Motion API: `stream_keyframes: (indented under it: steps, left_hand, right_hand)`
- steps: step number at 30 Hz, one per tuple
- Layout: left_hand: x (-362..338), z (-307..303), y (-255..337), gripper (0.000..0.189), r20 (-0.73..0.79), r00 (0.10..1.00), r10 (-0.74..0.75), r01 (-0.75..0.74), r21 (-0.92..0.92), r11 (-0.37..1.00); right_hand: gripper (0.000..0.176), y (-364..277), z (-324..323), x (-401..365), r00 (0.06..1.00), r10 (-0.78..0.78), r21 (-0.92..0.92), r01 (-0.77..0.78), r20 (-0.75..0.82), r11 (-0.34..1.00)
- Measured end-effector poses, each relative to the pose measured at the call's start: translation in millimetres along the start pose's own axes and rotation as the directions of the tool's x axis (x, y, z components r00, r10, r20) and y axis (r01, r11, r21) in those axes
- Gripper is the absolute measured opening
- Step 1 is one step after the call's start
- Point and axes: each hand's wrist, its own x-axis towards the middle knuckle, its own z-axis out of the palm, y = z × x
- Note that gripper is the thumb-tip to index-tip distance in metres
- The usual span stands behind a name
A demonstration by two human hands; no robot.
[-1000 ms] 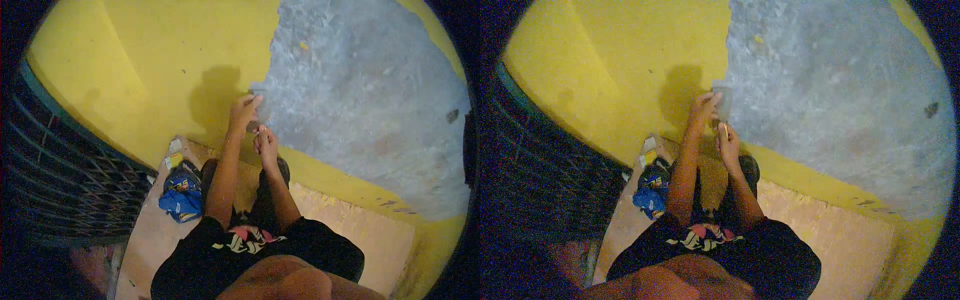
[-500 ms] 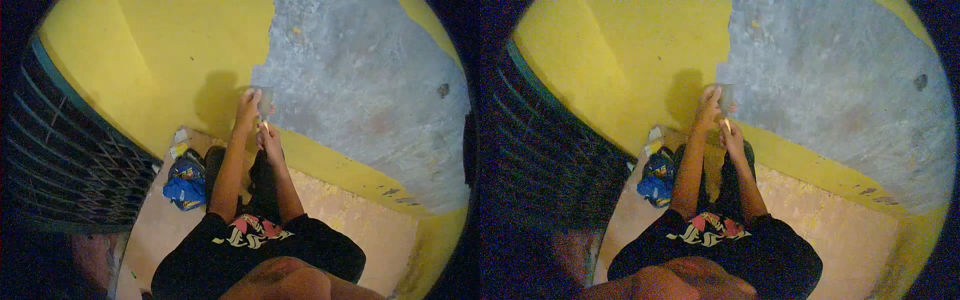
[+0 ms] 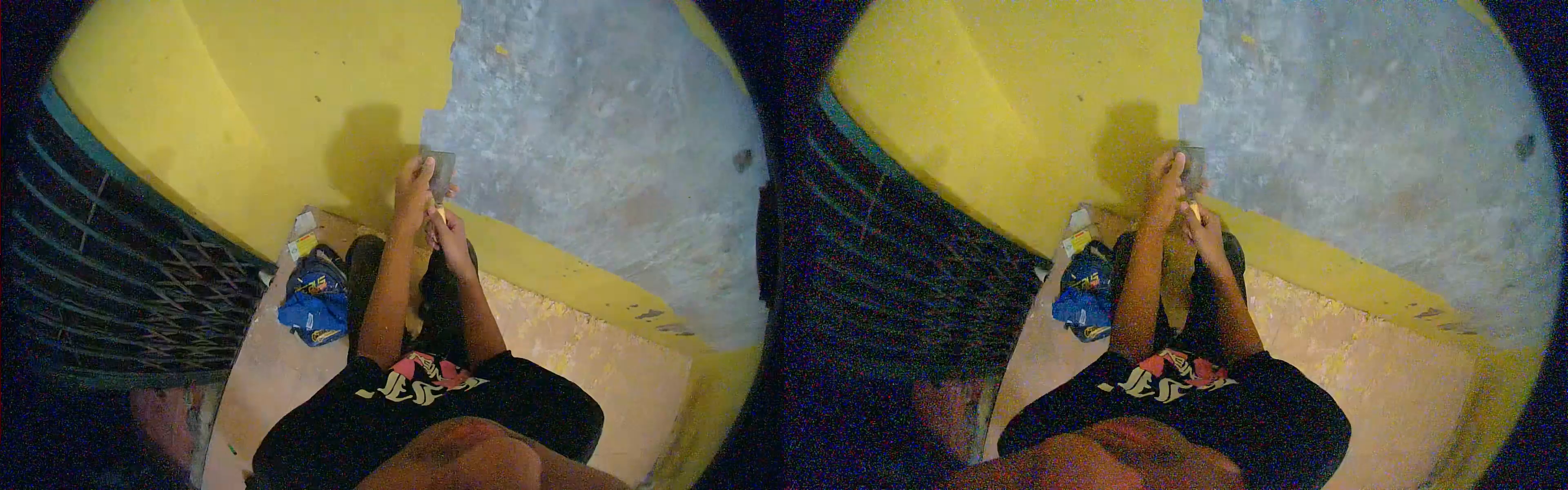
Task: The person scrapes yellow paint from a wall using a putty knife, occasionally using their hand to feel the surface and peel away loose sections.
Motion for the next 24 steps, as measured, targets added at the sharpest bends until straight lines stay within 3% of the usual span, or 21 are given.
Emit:
stream_keyframes:
  steps: [4, 7, 9, 11, 13, 16, 18, 24]
  left_hand:
    - [51, 3, -1, 0.032, 0.018, 1.000, 0.023, -0.020, -0.119, 0.993]
    - [86, 3, -8, 0.030, 0.015, 1.000, -0.005, 0.006, -0.079, 0.997]
    - [107, 0, -15, 0.030, 0.016, 1.000, 0.001, 0.000, -0.068, 0.998]
    - [127, -9, -28, 0.031, 0.024, 1.000, -0.004, 0.004, -0.035, 0.999]
    - [133, -4, -15, 0.032, 0.043, 0.999, -0.011, 0.011, 0.002, 1.000]
    - [130, -3, -7, 0.034, 0.047, 0.994, -0.094, 0.092, 0.038, 0.995]
    - [126, -7, -9, 0.033, 0.084, 0.995, -0.050, 0.052, -0.021, 0.998]
    - [127, -17, -11, 0.031, -0.006, 0.995, -0.101, 0.102, 0.058, 0.993]
  right_hand:
    - [0.034, -14, 4, 41, 0.996, -0.005, 0.023, 0.007, -0.088, 1.000]
    - [0.035, -20, 2, 64, 0.988, -0.087, 0.038, 0.093, -0.126, 0.995]
    - [0.031, -21, 2, 74, 0.959, -0.149, 0.029, 0.160, -0.243, 0.987]
    - [0.030, -21, 2, 81, 0.960, -0.156, 0.041, 0.169, -0.232, 0.985]
    - [0.030, -20, 3, 87, 0.959, -0.167, 0.055, 0.184, -0.231, 0.981]
    - [0.029, -8, 3, 97, 0.941, -0.172, -0.070, 0.158, -0.292, 0.985]
    - [0.030, 9, 3, 104, 0.900, -0.285, -0.159, 0.245, -0.329, 0.956]
    - [0.028, 19, 11, 104, 0.921, -0.210, -0.061, 0.201, -0.327, 0.978]
